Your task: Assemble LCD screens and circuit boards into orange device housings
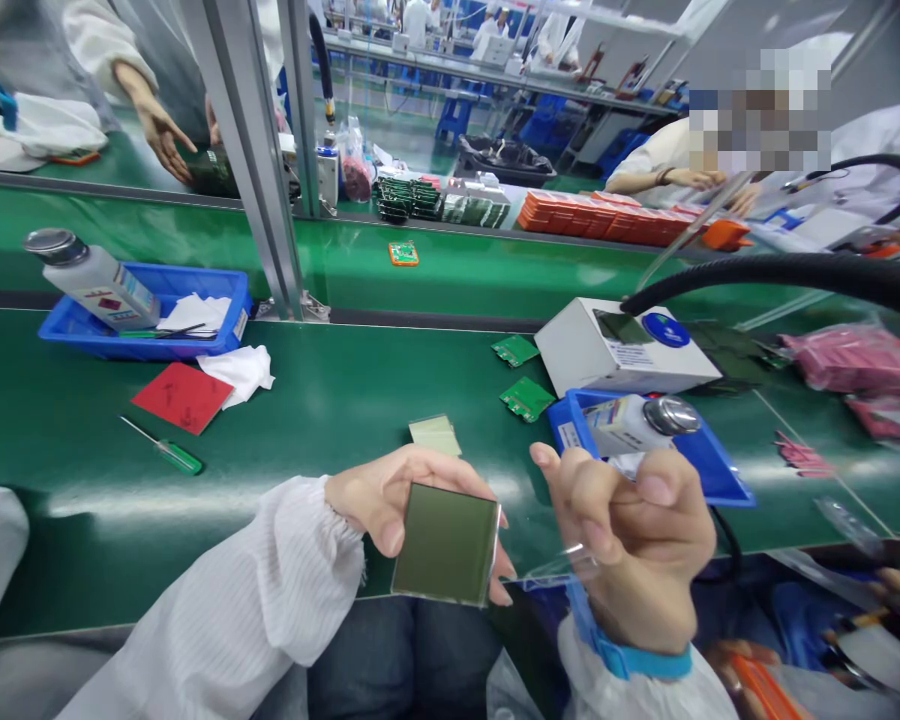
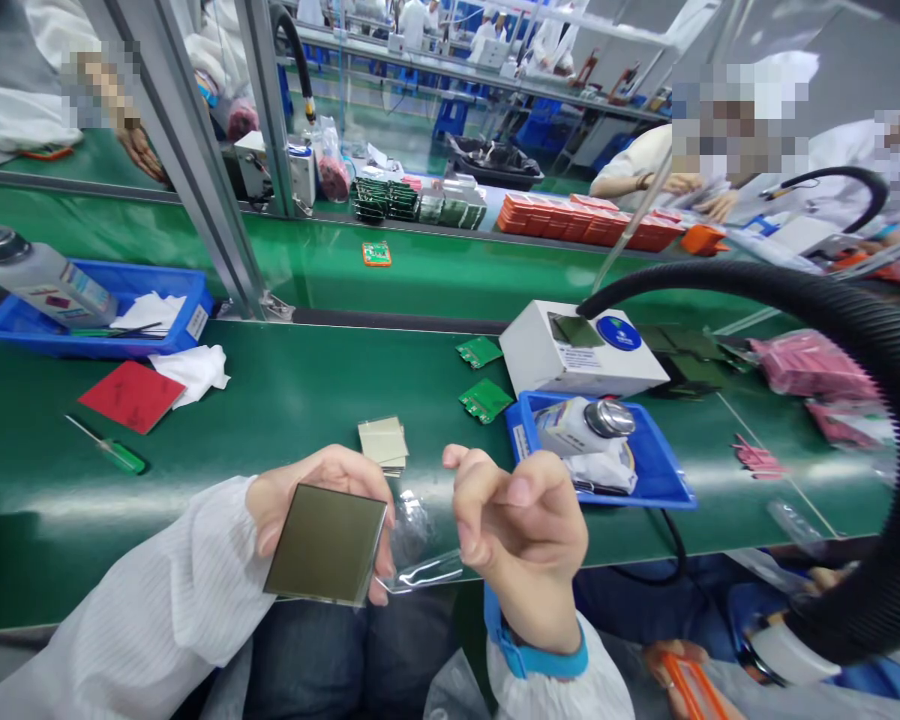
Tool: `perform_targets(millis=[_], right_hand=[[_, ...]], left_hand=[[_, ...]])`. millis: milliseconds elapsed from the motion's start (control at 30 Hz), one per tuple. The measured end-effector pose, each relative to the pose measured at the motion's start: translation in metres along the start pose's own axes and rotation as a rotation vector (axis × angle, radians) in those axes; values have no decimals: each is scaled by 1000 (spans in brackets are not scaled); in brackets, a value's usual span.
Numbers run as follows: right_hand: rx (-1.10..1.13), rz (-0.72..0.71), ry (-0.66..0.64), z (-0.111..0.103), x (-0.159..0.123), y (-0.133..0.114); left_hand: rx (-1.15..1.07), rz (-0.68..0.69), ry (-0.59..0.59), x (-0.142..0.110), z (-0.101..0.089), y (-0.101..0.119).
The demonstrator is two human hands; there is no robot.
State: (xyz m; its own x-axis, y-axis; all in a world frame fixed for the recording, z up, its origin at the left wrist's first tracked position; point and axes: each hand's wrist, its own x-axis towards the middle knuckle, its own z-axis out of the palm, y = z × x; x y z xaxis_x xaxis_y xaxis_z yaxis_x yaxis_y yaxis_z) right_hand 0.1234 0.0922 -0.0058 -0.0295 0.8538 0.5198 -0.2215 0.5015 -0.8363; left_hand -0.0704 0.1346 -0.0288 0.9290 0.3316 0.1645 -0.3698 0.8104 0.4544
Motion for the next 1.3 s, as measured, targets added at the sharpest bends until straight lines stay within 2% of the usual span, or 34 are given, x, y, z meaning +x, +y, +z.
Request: perform_targets(millis=[300, 367, 533, 633, 733, 933, 1100, 1300], right_hand=[[18, 12, 37, -2, 3, -2], [27, 3, 88, -7, 5, -7], [-123, 26, 271, -28, 1, -18], [-254, 124, 204, -36, -12, -16], [-272, 236, 104, -33, -27, -5], [-375, 394, 81, -15, -53, 34], [-448, 427, 73, -12, -64, 57], [-594, 388, 44, -14, -72, 66]], left_hand=[[-4, 33, -54, 3, -2, 2], [22, 28, -66, 2, -5, 2], [165, 69, 42, 4, -12, 4], [225, 177, 119, 6, -14, 5], [239, 298, 195, 6, -14, 7], [236, 380, 281, 4, -15, 10], [235, 371, 274, 4, -16, 10], [238, 370, 259, 4, -14, 12]])
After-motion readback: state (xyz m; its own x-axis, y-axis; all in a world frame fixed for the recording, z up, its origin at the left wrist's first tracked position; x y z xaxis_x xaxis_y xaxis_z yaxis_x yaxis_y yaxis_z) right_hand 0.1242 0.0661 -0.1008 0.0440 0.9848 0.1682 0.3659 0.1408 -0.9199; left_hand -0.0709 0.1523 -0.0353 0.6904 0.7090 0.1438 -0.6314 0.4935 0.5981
